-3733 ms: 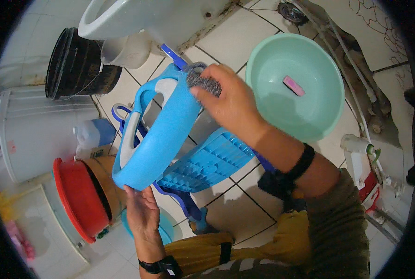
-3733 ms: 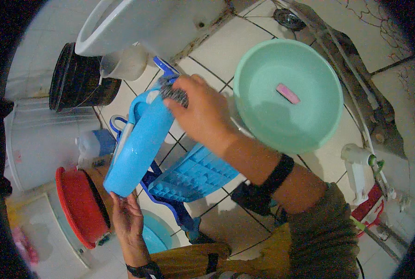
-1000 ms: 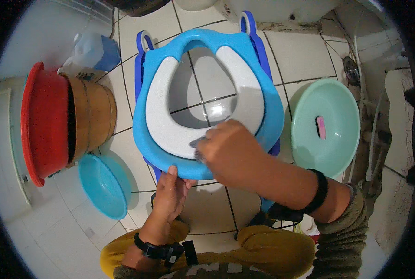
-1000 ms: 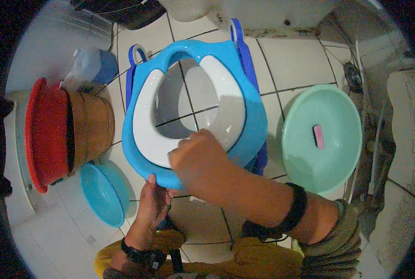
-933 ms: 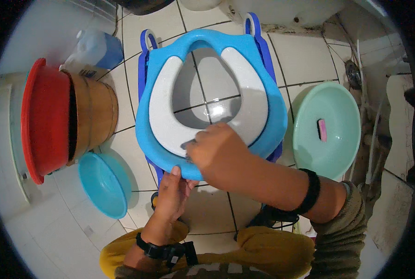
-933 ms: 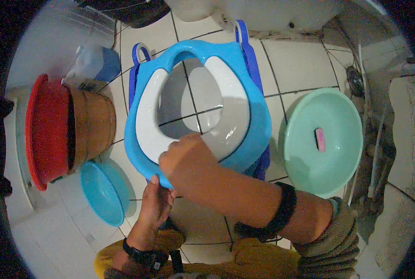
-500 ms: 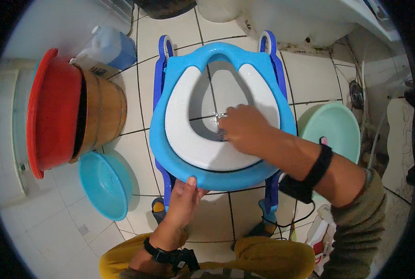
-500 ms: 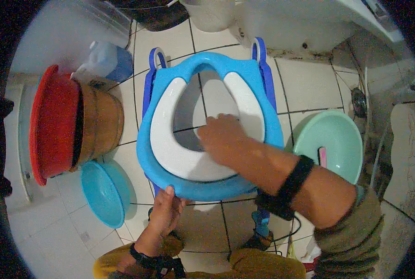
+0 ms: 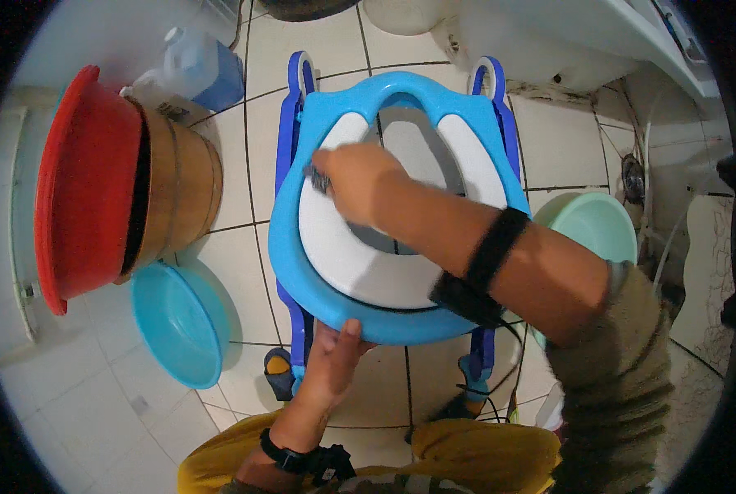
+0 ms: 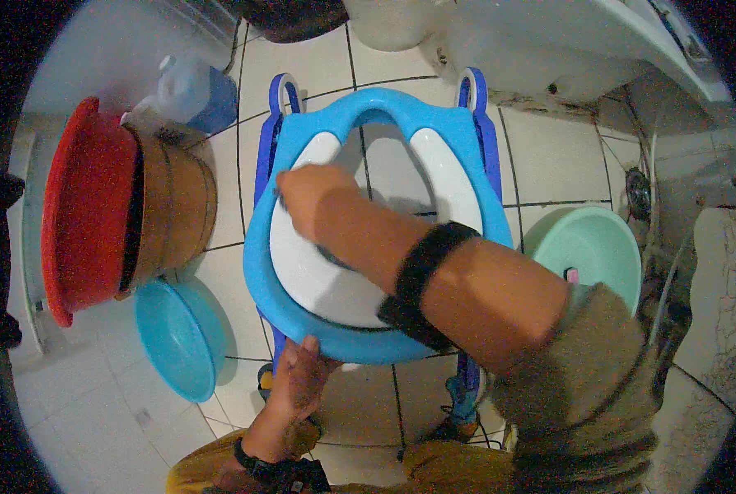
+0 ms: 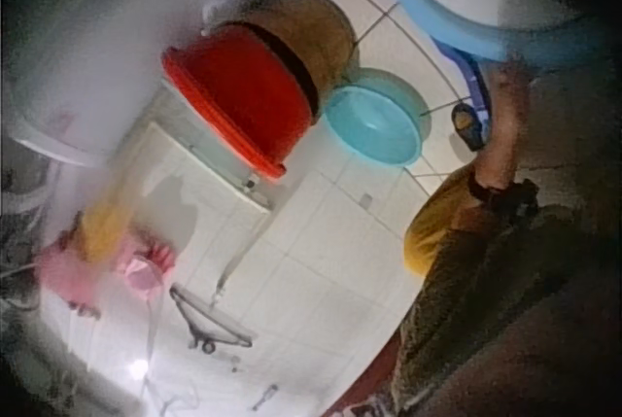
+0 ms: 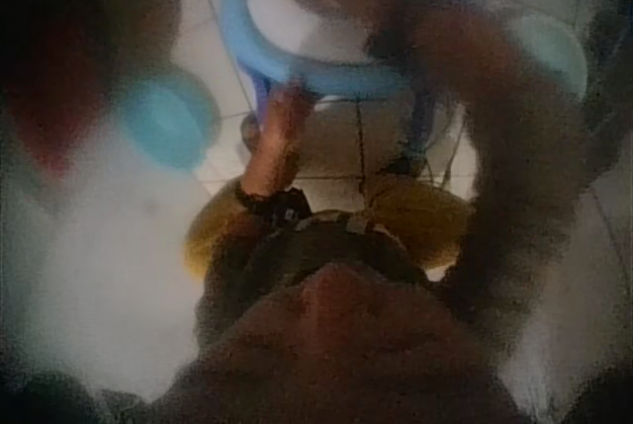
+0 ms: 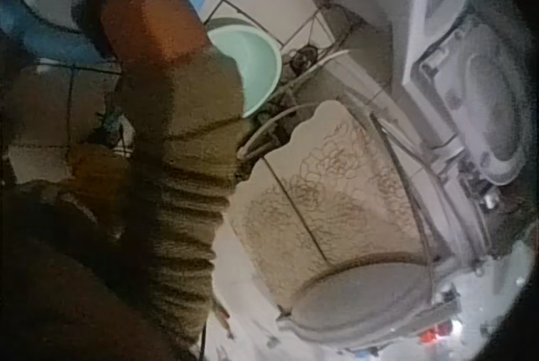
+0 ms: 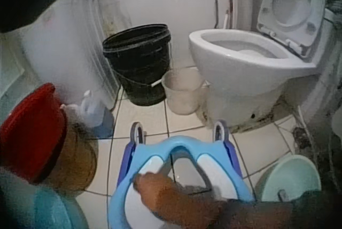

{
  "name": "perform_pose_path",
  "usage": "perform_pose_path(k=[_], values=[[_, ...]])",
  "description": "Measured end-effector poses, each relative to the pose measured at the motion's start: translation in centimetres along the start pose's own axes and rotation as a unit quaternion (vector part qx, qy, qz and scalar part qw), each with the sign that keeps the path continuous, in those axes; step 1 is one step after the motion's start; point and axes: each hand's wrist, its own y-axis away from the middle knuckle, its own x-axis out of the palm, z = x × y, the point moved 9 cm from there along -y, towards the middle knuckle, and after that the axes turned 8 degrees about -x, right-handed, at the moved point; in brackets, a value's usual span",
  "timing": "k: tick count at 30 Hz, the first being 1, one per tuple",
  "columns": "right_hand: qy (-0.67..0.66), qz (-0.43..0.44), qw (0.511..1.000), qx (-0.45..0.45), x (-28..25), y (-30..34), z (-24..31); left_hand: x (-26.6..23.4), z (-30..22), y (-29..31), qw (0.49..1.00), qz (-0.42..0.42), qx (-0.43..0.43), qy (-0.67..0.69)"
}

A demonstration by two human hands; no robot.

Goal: The person rinses a blue and white child's potty with a handheld shower head, then scrubs the seat and rim with a steel wool pad. The person repeatedly dips the pad into a basin of water and scrubs different parts of the potty.

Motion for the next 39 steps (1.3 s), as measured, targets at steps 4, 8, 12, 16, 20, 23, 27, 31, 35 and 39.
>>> perform_pose_path(k=[4, 8, 12, 16, 20, 23, 27, 31, 35, 39], values=[[-0.029, 0.087, 0.995, -0.037, 2.5, 3.3, 1.9, -0.1, 0.2, -0.1, 1.0, 0.0, -0.011, 0.003], [0.024, 0.059, 0.998, -0.002, 1.7, 0.7, 0.0, 0.0, 0.2, -0.4, 1.0, 0.016, 0.003, 0.008], [0.052, -0.068, 0.994, 0.063, -2.3, -3.1, -4.3, 0.2, -0.2, -0.3, 0.999, 0.029, 0.019, 0.004], [0.023, 0.001, 0.998, 0.066, -0.6, -2.5, -3.8, 0.3, -0.3, -0.3, 1.0, 0.026, 0.01, -0.011], [-0.022, 0.054, 0.995, -0.08, 2.4, 3.2, 2.7, 0.8, -0.9, -0.3, 0.999, 0.038, 0.015, -0.002], [0.024, 0.014, 0.989, -0.143, 1.6, 6.5, 5.1, 1.2, -1.2, -0.2, 0.998, 0.058, 0.017, 0.003], [0.063, -0.014, 0.991, -0.12, -0.5, 11.6, 3.3, 0.5, -0.9, -0.4, 0.999, 0.024, -0.003, -0.032], [0.034, -0.121, 0.991, -0.041, -5.3, 20.1, -3.0, 0.4, -0.6, -0.6, 1.0, 0.018, -0.012, -0.017], [-0.136, -0.275, 0.934, 0.185, -6.8, 32.4, -14.1, 0.3, -0.6, -0.5, 1.0, 0.012, 0.0, -0.002], [-0.273, -0.312, 0.83, 0.373, -1.8, 45.0, -25.1, 0.4, -0.7, -0.5, 1.0, 0.013, -0.009, 0.003]])
